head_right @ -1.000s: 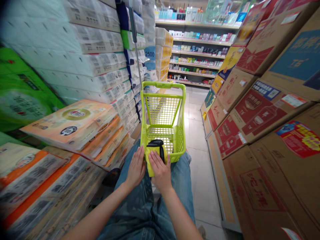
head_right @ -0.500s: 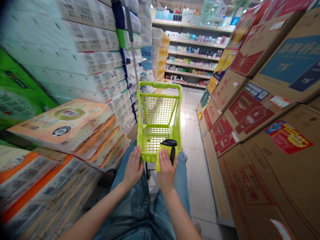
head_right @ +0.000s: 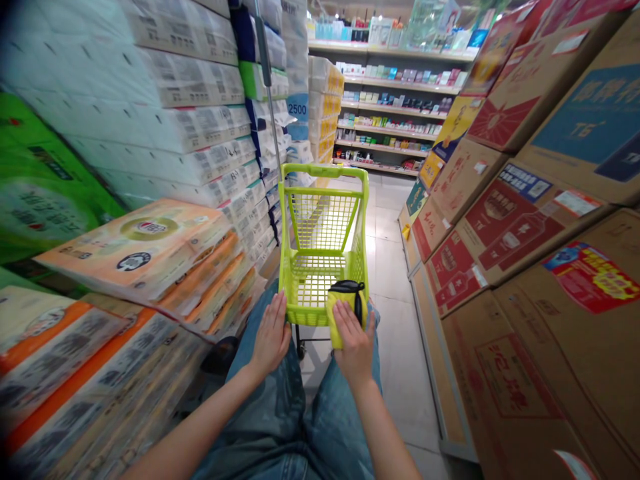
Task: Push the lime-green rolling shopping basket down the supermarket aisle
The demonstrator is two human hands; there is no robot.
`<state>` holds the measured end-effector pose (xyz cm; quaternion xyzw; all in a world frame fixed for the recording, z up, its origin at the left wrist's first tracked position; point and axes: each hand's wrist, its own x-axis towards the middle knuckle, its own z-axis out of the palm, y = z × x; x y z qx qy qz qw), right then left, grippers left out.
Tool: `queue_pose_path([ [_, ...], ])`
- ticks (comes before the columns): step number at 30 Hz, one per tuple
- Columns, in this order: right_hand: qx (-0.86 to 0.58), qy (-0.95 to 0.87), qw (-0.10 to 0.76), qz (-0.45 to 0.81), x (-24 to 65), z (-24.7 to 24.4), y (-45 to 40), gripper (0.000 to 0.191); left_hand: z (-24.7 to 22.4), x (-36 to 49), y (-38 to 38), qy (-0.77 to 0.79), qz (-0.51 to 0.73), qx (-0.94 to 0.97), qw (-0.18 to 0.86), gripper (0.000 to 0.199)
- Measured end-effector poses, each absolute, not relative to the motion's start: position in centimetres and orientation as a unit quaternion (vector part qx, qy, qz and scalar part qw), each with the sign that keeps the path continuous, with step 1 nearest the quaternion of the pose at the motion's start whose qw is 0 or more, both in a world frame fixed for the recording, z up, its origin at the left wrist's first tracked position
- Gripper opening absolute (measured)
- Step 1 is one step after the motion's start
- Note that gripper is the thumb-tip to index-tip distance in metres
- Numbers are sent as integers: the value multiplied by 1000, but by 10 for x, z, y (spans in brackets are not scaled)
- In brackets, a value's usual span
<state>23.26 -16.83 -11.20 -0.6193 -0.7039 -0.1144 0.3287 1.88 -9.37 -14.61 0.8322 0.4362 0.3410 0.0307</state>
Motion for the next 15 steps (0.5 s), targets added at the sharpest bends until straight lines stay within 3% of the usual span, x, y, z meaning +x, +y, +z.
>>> queue_pose_path([
  [6,-660,-642,370,-123,257,-122,-169,73,-146,18,-93,435,342,832,39,76],
  [15,-598,-715,353,-81,134,-109,-137,68,-149,12,-92,418,334,844,42,76],
])
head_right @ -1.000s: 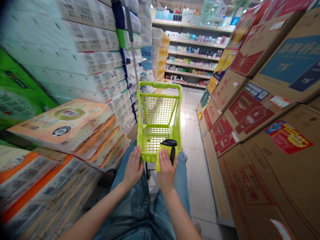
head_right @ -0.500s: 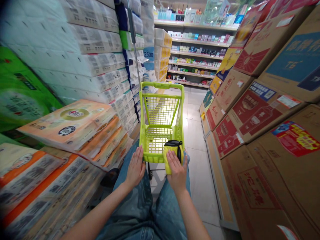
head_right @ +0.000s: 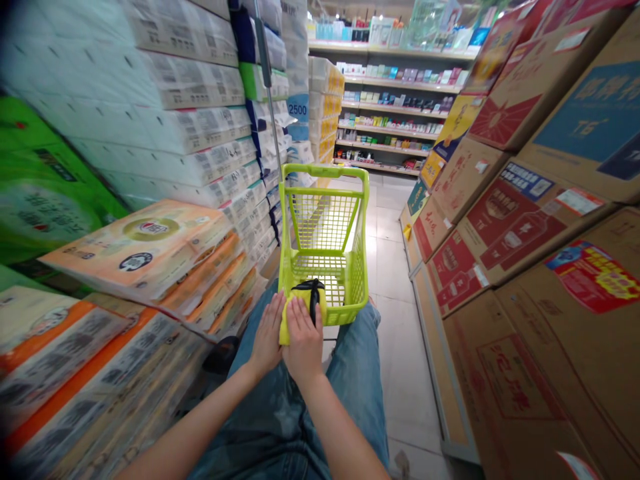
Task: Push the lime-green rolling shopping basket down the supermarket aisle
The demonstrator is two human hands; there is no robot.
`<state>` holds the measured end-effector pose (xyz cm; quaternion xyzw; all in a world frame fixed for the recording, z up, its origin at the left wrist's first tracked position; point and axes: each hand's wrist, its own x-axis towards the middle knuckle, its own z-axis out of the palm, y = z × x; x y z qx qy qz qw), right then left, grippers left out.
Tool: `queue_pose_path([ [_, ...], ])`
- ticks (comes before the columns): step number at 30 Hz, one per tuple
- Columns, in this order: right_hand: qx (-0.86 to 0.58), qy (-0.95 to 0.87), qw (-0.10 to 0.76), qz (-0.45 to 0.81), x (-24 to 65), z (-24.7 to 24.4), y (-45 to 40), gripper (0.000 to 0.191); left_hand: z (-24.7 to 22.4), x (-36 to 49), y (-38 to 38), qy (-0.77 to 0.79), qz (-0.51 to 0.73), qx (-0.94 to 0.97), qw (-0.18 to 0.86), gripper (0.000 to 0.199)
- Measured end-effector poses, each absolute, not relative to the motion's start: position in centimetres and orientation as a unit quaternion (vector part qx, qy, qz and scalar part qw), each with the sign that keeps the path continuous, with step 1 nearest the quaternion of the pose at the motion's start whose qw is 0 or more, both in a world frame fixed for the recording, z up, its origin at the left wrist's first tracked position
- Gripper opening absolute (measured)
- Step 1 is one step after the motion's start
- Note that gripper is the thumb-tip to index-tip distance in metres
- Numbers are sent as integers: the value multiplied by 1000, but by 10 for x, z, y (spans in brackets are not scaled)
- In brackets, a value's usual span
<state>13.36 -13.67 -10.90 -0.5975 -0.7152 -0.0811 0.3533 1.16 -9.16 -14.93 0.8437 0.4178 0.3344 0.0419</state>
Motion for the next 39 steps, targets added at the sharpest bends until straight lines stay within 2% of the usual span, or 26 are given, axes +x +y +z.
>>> queue_pose_path([
  [6,-555,-761,326,-78,172,-109,-149,70,-147,13,-92,422,335,842,28,77],
  [13,-626,-687,342,-139,266,-117,-170,69,-148,16,-92,426,337,839,22,79],
  [18,-652,-654,349,-160,218,-119,-161,70,-148,17,-92,428,340,837,23,79],
  [22,-605,-711,340,-110,144,-114,-146,68,-149,13,-91,424,338,839,31,76],
  [25,-589,-724,348,-89,125,-111,-139,66,-151,11,-90,417,331,845,35,75],
  [30,-551,-760,331,-93,184,-110,-153,70,-149,14,-91,429,331,840,23,80],
  [35,-614,-699,338,-143,264,-114,-171,71,-148,18,-92,432,336,837,26,83],
  [39,-662,-638,348,-182,257,-116,-167,69,-148,19,-92,435,339,834,29,83],
])
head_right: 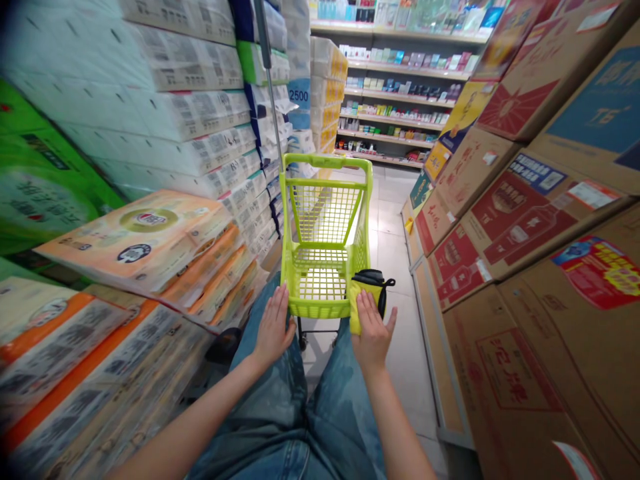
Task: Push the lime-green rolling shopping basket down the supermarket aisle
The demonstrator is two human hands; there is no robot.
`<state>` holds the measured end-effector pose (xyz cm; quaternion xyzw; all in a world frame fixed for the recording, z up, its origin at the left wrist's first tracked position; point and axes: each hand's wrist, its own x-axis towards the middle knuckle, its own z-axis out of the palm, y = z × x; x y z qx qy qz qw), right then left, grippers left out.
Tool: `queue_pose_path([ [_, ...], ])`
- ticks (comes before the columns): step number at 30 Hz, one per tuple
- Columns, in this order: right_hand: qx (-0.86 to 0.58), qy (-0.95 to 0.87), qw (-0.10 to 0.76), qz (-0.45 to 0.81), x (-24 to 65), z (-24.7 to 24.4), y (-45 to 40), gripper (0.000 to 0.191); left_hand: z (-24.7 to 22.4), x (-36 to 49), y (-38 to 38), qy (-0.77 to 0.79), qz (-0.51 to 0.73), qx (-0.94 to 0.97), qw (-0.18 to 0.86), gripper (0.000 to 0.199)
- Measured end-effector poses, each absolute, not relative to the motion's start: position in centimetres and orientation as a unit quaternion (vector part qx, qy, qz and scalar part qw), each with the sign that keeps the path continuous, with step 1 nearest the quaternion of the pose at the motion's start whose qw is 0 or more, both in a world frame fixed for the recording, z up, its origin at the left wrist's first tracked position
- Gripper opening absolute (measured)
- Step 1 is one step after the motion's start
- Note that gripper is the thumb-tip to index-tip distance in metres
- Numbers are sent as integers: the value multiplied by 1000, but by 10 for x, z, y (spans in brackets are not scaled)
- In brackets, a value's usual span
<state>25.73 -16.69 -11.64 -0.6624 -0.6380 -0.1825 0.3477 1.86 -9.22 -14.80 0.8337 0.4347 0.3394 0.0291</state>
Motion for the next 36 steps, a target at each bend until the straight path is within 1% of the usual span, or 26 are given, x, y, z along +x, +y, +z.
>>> queue_pose_path([
  [3,-655,-646,352,-176,211,-116,-157,66,-148,18,-92,437,340,832,31,82],
  [6,-615,-690,358,-135,159,-113,-145,63,-150,15,-91,432,338,836,33,79],
  [9,-599,-705,366,-102,128,-110,-136,64,-152,11,-91,417,337,844,36,74],
  [12,-585,-721,361,-85,129,-108,-136,66,-153,11,-91,416,336,844,37,74],
  [16,-567,-745,340,-88,177,-111,-152,70,-151,15,-92,430,339,836,29,79],
  [20,-612,-703,338,-133,242,-117,-170,70,-150,18,-92,435,339,834,27,83],
  [23,-645,-661,346,-164,265,-120,-173,69,-149,19,-93,436,338,834,27,85],
  [25,-663,-637,352,-175,258,-120,-170,69,-149,19,-93,438,338,833,26,85],
  [28,-662,-632,361,-178,217,-119,-159,67,-149,19,-93,440,339,831,27,84],
  [33,-600,-706,359,-110,138,-111,-140,65,-153,13,-91,425,335,840,32,77],
  [36,-584,-729,345,-88,128,-109,-138,68,-154,11,-91,418,336,844,34,76],
])
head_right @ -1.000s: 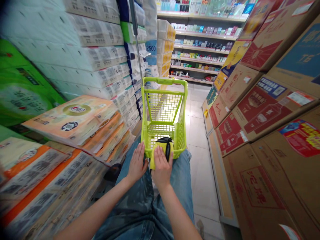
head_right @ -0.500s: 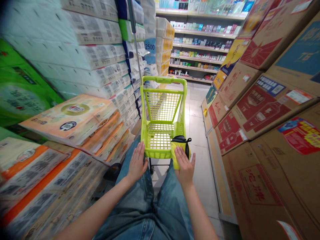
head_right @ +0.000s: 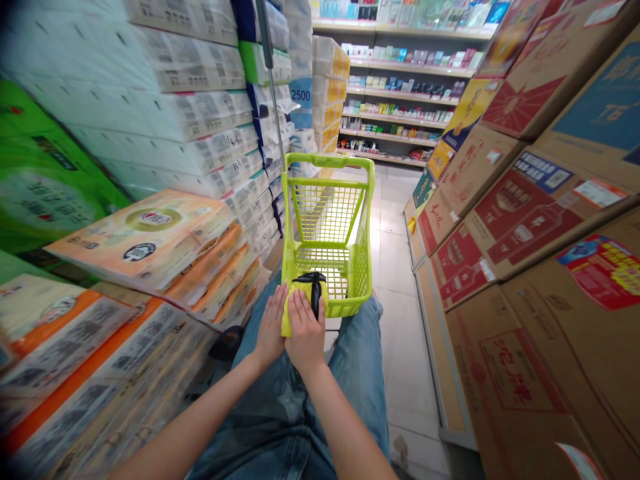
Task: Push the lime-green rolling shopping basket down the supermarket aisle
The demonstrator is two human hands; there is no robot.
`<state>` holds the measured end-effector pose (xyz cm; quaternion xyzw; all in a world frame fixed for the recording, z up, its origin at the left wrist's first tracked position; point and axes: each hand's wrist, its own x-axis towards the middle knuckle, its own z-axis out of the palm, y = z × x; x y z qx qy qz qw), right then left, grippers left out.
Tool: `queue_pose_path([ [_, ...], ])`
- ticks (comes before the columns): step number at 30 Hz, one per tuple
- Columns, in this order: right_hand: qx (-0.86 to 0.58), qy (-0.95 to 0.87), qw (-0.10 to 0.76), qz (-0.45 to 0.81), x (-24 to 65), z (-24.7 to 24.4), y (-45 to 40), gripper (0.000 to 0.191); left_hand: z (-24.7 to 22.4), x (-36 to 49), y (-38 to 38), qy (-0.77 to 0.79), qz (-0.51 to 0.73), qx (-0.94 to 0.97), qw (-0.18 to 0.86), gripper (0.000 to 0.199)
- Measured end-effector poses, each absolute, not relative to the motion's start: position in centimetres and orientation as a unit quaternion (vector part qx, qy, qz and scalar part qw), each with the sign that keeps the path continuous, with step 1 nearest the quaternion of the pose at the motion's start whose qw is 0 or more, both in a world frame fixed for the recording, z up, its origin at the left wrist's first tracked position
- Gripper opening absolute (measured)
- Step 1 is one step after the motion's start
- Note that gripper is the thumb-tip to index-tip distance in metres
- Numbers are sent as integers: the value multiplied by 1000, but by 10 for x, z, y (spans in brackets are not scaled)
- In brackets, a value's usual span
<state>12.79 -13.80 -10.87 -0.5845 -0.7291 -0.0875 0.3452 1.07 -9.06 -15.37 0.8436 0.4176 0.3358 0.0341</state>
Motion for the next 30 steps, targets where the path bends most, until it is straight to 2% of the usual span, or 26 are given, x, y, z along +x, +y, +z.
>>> queue_pose_path([
  [4,-563,-753,329,-85,174,-112,-152,71,-151,14,-91,427,339,838,28,79],
  [10,-622,-684,353,-142,265,-121,-171,67,-149,19,-92,436,341,833,23,83],
  [15,-640,-648,376,-168,228,-123,-163,63,-148,19,-93,440,345,829,25,83],
  [22,-585,-721,360,-95,127,-115,-141,66,-153,12,-91,425,337,840,27,75],
  [25,-561,-747,347,-84,142,-112,-144,69,-151,12,-92,425,332,842,31,77],
  [30,-584,-732,332,-116,225,-118,-167,74,-148,18,-93,438,345,830,29,82],
])
